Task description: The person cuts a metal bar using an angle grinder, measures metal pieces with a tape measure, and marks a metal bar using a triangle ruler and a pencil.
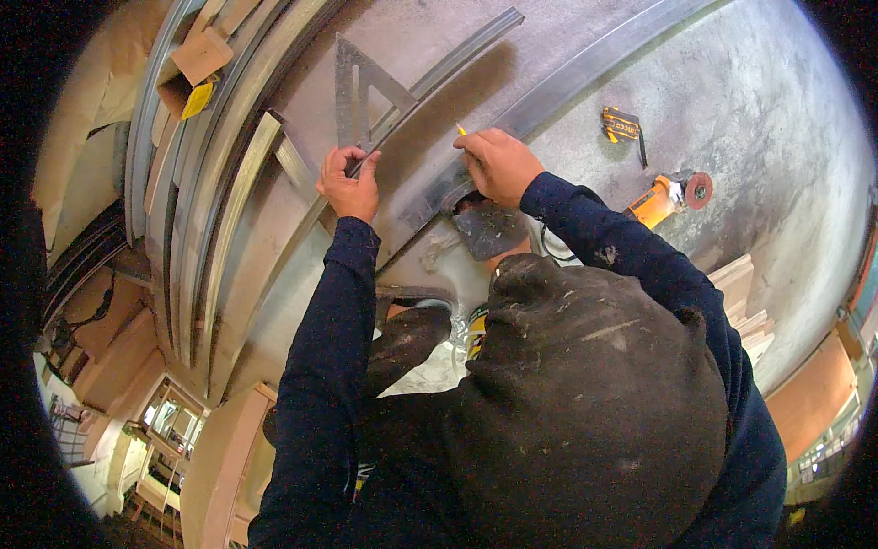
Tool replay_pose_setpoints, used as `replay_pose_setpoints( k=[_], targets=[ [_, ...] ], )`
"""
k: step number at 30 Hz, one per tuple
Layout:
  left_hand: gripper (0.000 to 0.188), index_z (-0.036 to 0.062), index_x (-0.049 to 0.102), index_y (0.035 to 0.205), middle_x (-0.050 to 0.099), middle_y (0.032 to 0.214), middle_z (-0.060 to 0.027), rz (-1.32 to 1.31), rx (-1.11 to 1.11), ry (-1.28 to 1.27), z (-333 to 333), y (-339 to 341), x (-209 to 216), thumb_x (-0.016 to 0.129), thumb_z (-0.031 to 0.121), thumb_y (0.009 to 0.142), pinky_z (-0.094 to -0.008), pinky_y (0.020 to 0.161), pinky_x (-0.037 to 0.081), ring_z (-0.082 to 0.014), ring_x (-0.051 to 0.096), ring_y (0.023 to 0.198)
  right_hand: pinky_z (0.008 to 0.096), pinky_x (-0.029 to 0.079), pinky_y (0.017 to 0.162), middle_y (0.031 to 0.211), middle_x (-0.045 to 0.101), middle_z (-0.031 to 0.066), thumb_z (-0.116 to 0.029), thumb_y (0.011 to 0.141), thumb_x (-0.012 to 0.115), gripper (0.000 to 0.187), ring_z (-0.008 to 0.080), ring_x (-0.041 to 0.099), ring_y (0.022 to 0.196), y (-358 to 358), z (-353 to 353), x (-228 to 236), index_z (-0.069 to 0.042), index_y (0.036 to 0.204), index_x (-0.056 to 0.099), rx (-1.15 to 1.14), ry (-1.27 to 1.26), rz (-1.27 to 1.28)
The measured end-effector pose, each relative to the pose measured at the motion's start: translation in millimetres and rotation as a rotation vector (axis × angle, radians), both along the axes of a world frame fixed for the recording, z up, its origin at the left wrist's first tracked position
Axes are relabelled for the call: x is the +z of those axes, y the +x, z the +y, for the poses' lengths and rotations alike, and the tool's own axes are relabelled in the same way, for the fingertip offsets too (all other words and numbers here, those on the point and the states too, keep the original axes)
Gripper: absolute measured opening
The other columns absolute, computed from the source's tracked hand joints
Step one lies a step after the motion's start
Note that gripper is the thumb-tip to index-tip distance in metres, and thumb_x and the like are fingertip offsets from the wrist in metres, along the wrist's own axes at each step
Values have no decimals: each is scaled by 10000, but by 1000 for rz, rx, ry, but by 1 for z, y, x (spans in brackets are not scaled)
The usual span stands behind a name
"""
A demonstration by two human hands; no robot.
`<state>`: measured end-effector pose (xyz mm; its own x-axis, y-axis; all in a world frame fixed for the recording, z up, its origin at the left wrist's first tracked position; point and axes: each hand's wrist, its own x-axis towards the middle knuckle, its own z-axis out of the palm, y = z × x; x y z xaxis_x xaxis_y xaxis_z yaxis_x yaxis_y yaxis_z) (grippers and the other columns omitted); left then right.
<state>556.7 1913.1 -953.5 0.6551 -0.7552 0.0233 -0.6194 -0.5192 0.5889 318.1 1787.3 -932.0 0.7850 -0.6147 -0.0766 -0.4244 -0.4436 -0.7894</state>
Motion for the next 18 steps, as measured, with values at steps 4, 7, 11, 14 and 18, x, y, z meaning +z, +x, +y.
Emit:
replay_pose_setpoints(
  k=[4,7,11,14,18],
  targets=[
    [270,175,657,832,666,1028,-52,-17,2,-14,1,0,-2,807,379,739,-451,978,308,-283,553,1159,486,500,772,898,649,212,-96,909,552,178,416,621,860,14,-14,6,-39,1073,593,-21,83,29],
    [256,181,655,828,663,1025,-50,-25,3,-18,1,1,-3,807,365,734,-444,960,315,-274,561,1130,431,525,705,870,673,193,-77,910,568,204,387,655,773,40,-27,20,-40,1108,601,-186,164,-61],
    [241,186,652,826,661,1028,-49,-24,3,-32,-3,-1,0,810,337,723,-435,938,321,-268,567,1095,430,529,677,869,678,201,-81,916,565,213,394,660,765,62,-51,8,-42,1121,606,-140,41,-109],
    [241,162,621,830,630,924,19,-57,-14,20,-3,-2,1,810,279,735,-401,911,340,-228,590,981,423,535,712,871,679,209,-86,913,564,209,389,662,802,73,-59,1,-36,1106,628,-81,-12,-107],
    [232,165,611,816,603,869,25,-86,-8,-35,-1,0,0,803,264,731,-383,886,341,-217,585,923,451,534,737,871,675,223,-116,901,557,198,403,656,805,78,-67,7,-42,1053,659,5,-20,-12]
  ],
)
